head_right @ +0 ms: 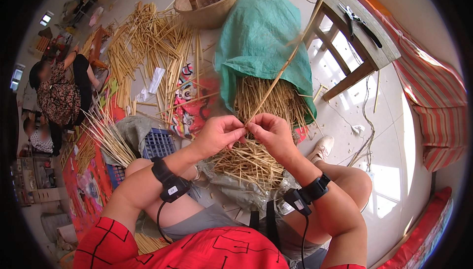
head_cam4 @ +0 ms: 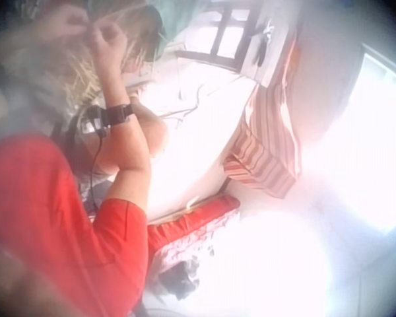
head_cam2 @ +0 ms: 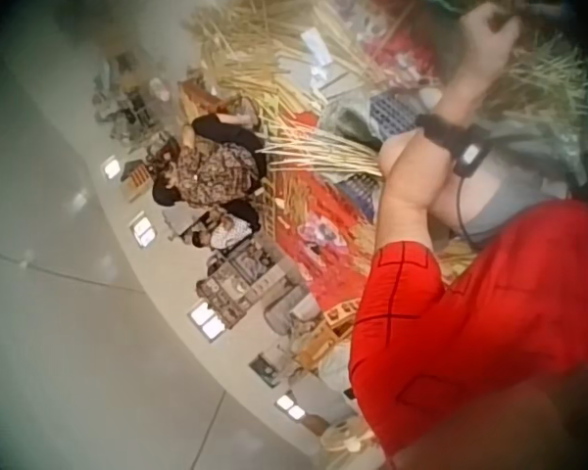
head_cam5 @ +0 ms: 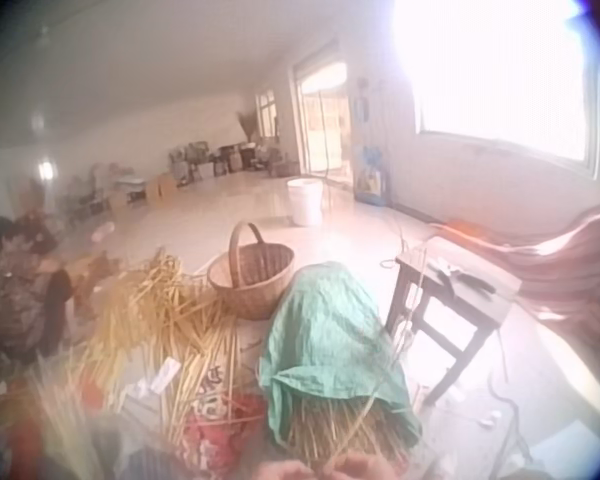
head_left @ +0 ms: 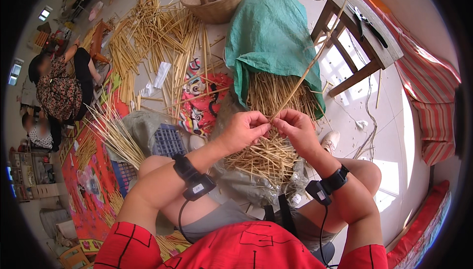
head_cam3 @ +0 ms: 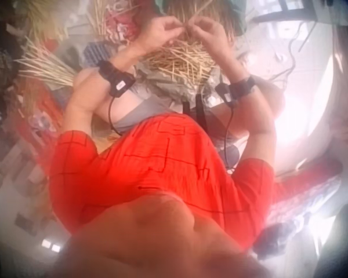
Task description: The person sits on the floor and repeatedly picks up thin bamboo strips, splits them by hand, and weaves them into a bundle. The person handles the strips one at a time, occasionally adjusting the bundle and continuing the weaving process.
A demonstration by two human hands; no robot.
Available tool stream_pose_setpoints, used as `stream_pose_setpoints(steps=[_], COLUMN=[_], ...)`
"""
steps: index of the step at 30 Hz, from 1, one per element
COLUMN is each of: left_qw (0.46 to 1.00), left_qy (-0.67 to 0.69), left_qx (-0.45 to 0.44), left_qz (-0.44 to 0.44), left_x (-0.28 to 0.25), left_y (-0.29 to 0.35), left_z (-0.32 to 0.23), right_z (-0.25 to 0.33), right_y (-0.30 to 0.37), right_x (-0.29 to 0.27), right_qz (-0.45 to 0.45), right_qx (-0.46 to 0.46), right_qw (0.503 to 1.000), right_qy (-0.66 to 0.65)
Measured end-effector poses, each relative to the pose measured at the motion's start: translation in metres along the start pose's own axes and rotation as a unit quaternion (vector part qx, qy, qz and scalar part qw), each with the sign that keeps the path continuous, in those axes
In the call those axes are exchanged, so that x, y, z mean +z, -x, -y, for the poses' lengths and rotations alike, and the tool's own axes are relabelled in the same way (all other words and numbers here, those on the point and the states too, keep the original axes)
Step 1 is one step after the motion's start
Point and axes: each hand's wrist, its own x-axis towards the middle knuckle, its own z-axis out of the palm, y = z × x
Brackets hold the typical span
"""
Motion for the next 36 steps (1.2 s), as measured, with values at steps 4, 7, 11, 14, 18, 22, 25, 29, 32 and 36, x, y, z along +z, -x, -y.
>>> stream_pose_setpoints(steps=[4,7,11,14,18,22,25,29,32,36], left_qw=[0.999,0.998,0.999,1.000,1.000,1.000,1.000,1.000,1.000,1.000], left_qy=[-0.045,-0.051,-0.035,-0.020,0.001,0.009,0.000,-0.005,0.000,0.007], left_qx=[0.013,0.012,0.003,-0.003,0.002,0.008,-0.001,-0.010,-0.013,-0.015], left_qz=[-0.022,-0.020,-0.013,-0.003,0.010,0.000,-0.001,0.003,0.005,0.005], left_x=[0.002,0.003,0.005,0.006,0.004,0.003,0.004,0.004,0.005,0.006], left_y=[0.000,0.000,0.000,0.002,0.000,-0.001,-0.001,-0.001,0.000,0.000], left_z=[0.004,0.004,0.004,0.004,0.005,0.008,0.008,0.009,0.009,0.009], right_z=[-0.009,-0.013,-0.019,-0.021,-0.018,-0.018,-0.020,-0.021,-0.020,-0.024], right_y=[0.000,0.001,0.002,0.002,0.002,0.002,0.002,0.002,0.002,0.002], right_x=[0.000,0.000,0.003,0.005,0.006,0.007,0.006,0.006,0.007,0.008], right_qz=[-0.014,-0.020,-0.039,-0.048,-0.055,-0.064,-0.068,-0.070,-0.071,-0.066], right_qx=[-0.010,-0.023,-0.029,-0.021,-0.014,-0.010,-0.016,-0.027,-0.024,-0.028], right_qw=[1.000,0.999,0.999,0.999,0.998,0.998,0.997,0.997,0.996,0.996], right_qy=[0.023,0.018,0.012,0.003,-0.007,-0.009,0.015,0.032,0.038,0.048])
